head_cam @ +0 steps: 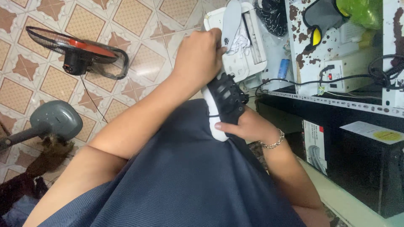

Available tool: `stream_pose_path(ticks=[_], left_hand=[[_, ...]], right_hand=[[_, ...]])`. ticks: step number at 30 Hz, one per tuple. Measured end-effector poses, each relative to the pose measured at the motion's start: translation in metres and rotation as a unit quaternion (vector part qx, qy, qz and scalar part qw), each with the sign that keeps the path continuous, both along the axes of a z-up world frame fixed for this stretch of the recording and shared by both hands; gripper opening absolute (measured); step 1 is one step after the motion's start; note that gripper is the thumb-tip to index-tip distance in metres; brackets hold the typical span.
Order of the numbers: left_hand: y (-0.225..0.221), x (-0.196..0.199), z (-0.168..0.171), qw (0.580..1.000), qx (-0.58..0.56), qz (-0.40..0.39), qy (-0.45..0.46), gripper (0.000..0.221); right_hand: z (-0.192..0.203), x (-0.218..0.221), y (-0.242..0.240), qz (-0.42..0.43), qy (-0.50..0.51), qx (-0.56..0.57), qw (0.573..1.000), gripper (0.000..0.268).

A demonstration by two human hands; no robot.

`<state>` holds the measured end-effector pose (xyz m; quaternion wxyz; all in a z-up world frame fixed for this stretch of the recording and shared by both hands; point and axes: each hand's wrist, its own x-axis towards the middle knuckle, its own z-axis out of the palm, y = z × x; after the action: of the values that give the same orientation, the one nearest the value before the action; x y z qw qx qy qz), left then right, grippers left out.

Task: The person holds a sneaker on their lap and dries it with a red hairdryer, aiming the airflow at the shoe's upper and sole while rotating the shoe to reach different sides. They then set the hairdryer aside and handle the shoe, adjusting the laces and pressing on the sole and heel.

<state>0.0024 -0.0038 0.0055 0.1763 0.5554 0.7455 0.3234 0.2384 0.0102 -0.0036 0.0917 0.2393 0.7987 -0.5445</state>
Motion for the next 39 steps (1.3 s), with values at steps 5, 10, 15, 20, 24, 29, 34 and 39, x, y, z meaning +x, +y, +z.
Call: stream_pose_path(ticks=[5, 10, 15, 20, 24, 29, 34, 39], left_hand=[[-0.021, -0.004, -0.003, 0.923, 0.1, -0.007, -0.372, 0.046], [-0.057, 0.038, -0.024, 0.909, 0.113, -0.096, -0.389, 0.071], [-0.069, 0.049, -0.012, 0.888, 0.158, -0.116, -0.416, 0.072], [-0.08, 0.052, -0.006, 0.886, 0.169, -0.1, -0.421, 0.071], [-0.082, 0.042, -0.001, 0.884, 0.173, -0.107, -0.42, 0.077], [-0.075, 0.023, 0.005, 0.893, 0.185, -0.139, -0.387, 0.076], [-0.071, 0.007, 0.032, 0.874, 0.159, -0.14, -0.437, 0.084], [-0.073, 0.007, 0.061, 0.928, 0.182, -0.148, -0.29, 0.081]], right_hand=[[-0.01, 0.017, -0.007, -0.192, 0.155, -0.202, 0.948, 0.046], [-0.015, 0.029, -0.026, -0.282, 0.144, -0.278, 0.907, 0.058], [0.004, 0.009, -0.04, -0.24, 0.048, -0.169, 0.955, 0.056], [0.004, -0.001, -0.05, -0.118, 0.228, -0.015, 0.966, 0.042], [0.007, -0.006, -0.054, -0.114, 0.213, -0.038, 0.97, 0.035], [0.011, -0.01, -0.052, -0.112, 0.234, -0.074, 0.963, 0.032], [0.014, -0.007, -0.059, -0.103, 0.19, -0.067, 0.974, 0.027], [0.02, -0.007, -0.061, -0.084, 0.223, -0.05, 0.97, 0.03]])
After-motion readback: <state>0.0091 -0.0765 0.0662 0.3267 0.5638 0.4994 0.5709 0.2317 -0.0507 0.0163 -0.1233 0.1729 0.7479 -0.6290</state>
